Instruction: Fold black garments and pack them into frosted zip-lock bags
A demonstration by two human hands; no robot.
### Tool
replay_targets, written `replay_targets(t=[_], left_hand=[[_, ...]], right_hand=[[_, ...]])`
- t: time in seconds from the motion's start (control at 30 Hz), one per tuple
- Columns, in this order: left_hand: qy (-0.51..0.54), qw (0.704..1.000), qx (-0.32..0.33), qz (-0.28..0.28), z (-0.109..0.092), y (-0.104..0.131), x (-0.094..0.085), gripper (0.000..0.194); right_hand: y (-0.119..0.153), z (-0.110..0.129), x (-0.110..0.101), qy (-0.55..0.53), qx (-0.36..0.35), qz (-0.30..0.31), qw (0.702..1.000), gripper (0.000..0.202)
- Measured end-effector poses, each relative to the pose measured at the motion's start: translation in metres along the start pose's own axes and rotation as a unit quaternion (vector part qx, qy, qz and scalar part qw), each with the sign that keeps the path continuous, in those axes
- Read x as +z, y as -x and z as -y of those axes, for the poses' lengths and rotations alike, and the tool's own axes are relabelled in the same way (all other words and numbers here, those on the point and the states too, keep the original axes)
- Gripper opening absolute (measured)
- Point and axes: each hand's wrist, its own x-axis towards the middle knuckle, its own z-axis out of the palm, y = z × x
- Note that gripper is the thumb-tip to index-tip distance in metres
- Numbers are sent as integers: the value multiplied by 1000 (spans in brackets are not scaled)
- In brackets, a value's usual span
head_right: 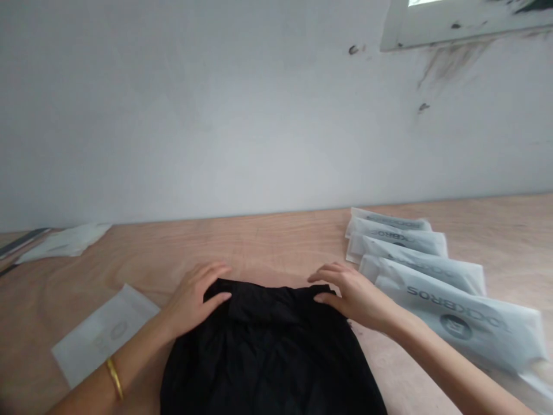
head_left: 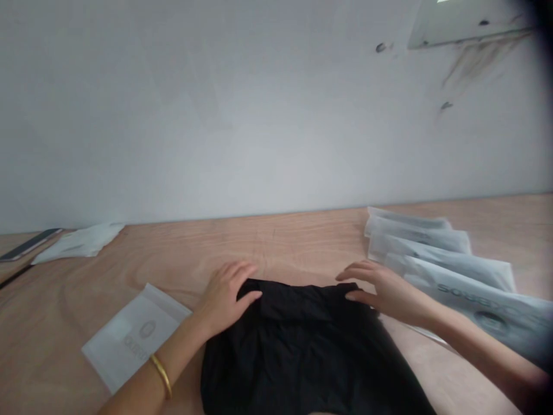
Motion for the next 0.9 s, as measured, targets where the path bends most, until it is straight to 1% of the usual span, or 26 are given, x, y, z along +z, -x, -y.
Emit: replay_targets(t=[0.03,0.07,0.1,0.13,0.2,0.27,0.33,0.4,0.47,0.53,0.6,0.63,0.67,0.73,0.83,0.9], left_hand=[[11,999,-40,-16,10,-8,-3,44],[22,998,-66,-14,19,-15,-5,45],[33,997,-77,2,27,-21,-6,40],[45,996,-76,21,34,-25,-8,32],[71,995,-69,32,39,-25,-10,20],[92,994,-58,11,33,-14,-11,13],[104,994,-43,-12,19,7,-13,5],[109,994,-26,-16,3,36,-15,8],[86,996,6,10,-9,69,-15,15],[34,997,49,55,-14,101,-12,22],[-29,992,85,92,-14,126,-8,32],[-54,989,95,101,-13,135,-5,39],[-75,986,104,104,-11,141,-2,46],[-108,983,114,92,-8,144,3,53],[-137,982,115,57,-8,138,10,52],[-155,980,123,39,-10,135,14,51]], right_hand=[[-7,-6,1,3,5,-5,1000,33],[-14,-11,2,3,10,3,1000,38],[-20,-16,4,1,15,16,1000,37],[-24,-20,5,-1,19,28,999,32],[-25,-21,6,-2,22,36,999,17],[-17,-17,4,-2,19,21,1000,10],[2,-7,-1,-5,14,2,1000,13],[30,5,-3,-13,0,-8,1000,18],[63,17,2,-15,-11,5,1000,24],[96,26,14,4,-18,33,999,25],[119,33,28,38,-26,57,997,20],[125,34,34,59,-31,58,996,19],[126,33,38,81,-37,50,995,18],[115,29,42,133,-36,10,990,20],[78,21,37,202,-13,-68,977,31],[54,27,32,220,-1,-101,970,33]])
